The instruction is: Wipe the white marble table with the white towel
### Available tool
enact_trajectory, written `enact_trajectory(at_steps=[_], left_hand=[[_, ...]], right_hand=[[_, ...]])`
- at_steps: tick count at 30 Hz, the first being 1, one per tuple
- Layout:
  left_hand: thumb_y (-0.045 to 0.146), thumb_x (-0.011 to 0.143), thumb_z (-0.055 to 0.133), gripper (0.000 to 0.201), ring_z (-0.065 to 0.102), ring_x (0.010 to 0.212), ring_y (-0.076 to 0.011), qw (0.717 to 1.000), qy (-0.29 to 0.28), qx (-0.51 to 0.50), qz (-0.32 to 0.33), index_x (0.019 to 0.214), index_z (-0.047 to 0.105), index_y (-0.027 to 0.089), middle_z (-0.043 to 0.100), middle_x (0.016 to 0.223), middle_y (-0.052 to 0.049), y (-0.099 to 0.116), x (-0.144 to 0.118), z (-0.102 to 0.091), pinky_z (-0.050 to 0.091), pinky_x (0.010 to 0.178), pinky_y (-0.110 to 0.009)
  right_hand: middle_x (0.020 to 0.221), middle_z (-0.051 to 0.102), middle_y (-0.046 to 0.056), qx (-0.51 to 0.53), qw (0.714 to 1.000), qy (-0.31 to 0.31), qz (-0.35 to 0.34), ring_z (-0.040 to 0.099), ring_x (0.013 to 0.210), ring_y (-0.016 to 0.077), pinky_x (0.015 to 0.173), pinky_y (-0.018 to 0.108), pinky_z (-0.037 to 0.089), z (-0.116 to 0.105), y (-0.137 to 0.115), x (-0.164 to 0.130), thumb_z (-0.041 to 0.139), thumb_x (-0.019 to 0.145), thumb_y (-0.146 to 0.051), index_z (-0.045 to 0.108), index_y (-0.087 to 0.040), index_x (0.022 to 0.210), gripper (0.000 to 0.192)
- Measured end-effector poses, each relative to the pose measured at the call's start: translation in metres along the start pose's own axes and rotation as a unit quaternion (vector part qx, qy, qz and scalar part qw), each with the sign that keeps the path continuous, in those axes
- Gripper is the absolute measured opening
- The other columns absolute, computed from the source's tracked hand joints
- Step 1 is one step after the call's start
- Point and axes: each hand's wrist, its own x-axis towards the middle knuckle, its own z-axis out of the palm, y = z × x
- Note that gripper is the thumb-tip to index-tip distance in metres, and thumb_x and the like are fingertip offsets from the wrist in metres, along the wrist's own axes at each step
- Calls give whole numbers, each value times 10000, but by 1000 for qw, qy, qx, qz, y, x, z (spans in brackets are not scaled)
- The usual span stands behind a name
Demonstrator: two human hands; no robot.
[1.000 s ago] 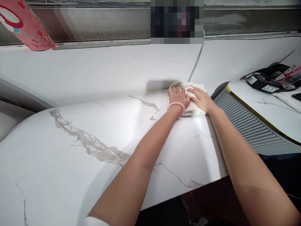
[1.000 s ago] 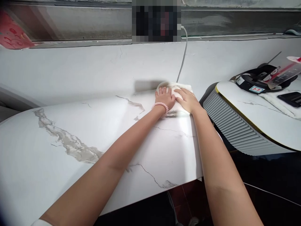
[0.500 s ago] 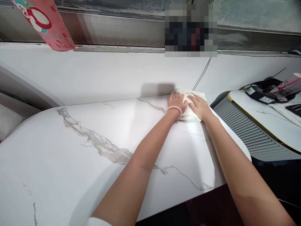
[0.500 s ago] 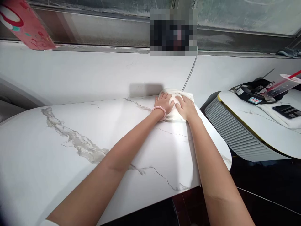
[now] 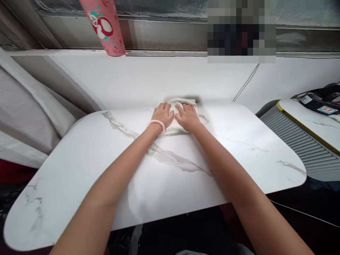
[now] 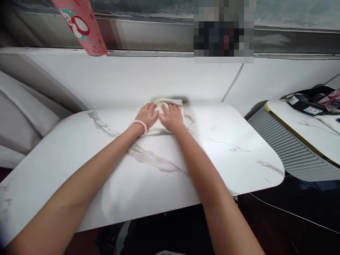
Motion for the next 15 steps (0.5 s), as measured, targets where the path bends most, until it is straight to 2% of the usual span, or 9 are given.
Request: enact_trajectory(at_steps=[3, 6, 10, 13, 15], left_hand=[[265, 961, 342, 407, 480, 1334, -303, 996, 8, 78, -43, 1272, 533, 83, 564, 1368, -204, -45, -40, -29, 357, 1139, -466], [243, 948, 314, 396, 512, 1300, -330, 984, -14, 156, -88, 1221, 553, 83, 590, 1325, -219, -86, -78, -63, 362, 1125, -498], [260, 940, 294, 378, 608, 1171, -323, 965, -54, 178, -184, 1169, 564, 129, 637, 1239, -188, -134, -114, -105, 462, 1024, -474], [298, 954, 258, 407, 626, 1120, -346, 955, -47, 164, -243, 1166, 561, 126, 629, 1227, -201, -160, -134, -121, 505, 956, -491], [330, 945, 292, 432, 586, 1178, -383, 950, -23, 173, -260, 1184, 554, 83, 605, 1238, -238, -171, -147, -120, 481, 996, -523]], right_hand=[[1446, 496, 201, 34, 997, 17, -73, 430, 1330, 338, 1149, 507, 239, 13, -61, 7, 387, 996, -313, 469, -129, 1464, 509], [1394, 536, 194, 76, 987, 42, -139, 450, 1305, 335, 1158, 522, 227, 27, -123, 11, 418, 991, -307, 504, -144, 1435, 481], [1357, 567, 175, 119, 976, 39, -176, 469, 1281, 320, 1164, 540, 230, 37, -201, 10, 441, 988, -321, 522, -141, 1407, 463], [1347, 584, 146, 120, 973, 28, -194, 478, 1278, 306, 1165, 513, 238, 36, -238, 6, 432, 996, -335, 526, -124, 1401, 467], [1359, 584, 124, 117, 965, 22, -232, 480, 1281, 289, 1164, 479, 247, 33, -247, 5, 435, 1001, -362, 528, -144, 1407, 470]])
